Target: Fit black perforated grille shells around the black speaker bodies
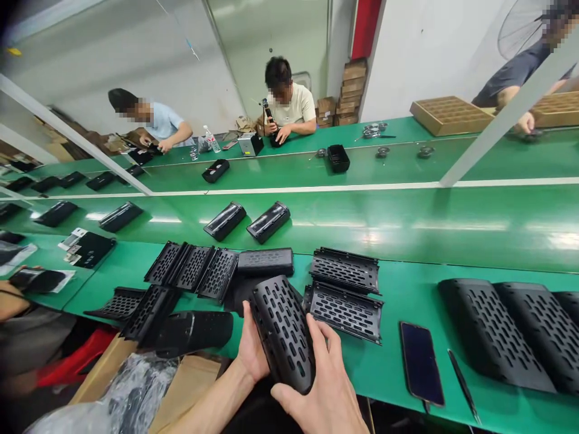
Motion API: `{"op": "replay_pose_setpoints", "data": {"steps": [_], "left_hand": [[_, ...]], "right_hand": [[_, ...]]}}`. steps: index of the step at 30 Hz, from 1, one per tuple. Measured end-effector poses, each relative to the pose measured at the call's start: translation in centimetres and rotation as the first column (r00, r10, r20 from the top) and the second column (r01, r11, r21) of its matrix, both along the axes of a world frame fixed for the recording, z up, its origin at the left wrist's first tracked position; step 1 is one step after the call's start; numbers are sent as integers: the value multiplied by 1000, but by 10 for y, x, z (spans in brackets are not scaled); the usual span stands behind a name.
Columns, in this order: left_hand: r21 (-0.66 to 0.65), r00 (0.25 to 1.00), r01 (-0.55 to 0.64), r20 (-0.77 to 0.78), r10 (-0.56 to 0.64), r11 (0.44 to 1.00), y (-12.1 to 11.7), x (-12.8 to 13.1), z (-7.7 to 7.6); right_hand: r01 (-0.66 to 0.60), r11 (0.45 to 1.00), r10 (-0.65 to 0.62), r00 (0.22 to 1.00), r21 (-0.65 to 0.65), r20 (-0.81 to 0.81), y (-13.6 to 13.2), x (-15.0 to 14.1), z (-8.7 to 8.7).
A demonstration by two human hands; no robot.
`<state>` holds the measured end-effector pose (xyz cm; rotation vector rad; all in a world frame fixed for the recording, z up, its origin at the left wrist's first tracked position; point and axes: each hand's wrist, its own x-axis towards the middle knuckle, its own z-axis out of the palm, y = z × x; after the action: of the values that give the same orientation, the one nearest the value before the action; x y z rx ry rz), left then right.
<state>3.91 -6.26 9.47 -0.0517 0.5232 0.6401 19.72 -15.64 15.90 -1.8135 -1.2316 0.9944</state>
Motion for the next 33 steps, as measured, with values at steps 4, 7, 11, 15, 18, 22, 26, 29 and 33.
{"op": "replay_pose_setpoints", "data": {"steps": [4,7,11,15,18,22,26,29,33], "left_hand": [[-41,999,-33,-23,32,999,2,12,-1],[-69,999,-38,-34,35,997,7,13,-4],[-81,997,-44,-61,39,996,17,13,-4],[-60,995,-55,-84,50,997,24,18,-3],[-53,996,-54,-71,50,997,27,21,-3],[-81,986,-106,-136,94,991,28,24,-1],[-132,974,-168,-176,144,977,30,30,5],[-124,969,-183,-188,158,975,31,38,7],[-79,968,-186,-184,169,979,30,48,6]], "right_hand": [[45,998,-45,999,45,-13,-7,18,-5],[145,989,-138,977,29,-160,-2,56,-9],[208,976,-215,881,-64,-422,37,137,-9],[83,918,-323,725,-389,-609,101,199,-10],[8,851,-359,739,-525,-570,135,218,-16],[196,814,-375,896,-546,-238,142,240,-22],[336,917,-236,892,-215,385,103,230,-15],[195,981,-190,941,9,279,59,169,-13],[-136,986,108,963,101,245,22,68,-25]]}}
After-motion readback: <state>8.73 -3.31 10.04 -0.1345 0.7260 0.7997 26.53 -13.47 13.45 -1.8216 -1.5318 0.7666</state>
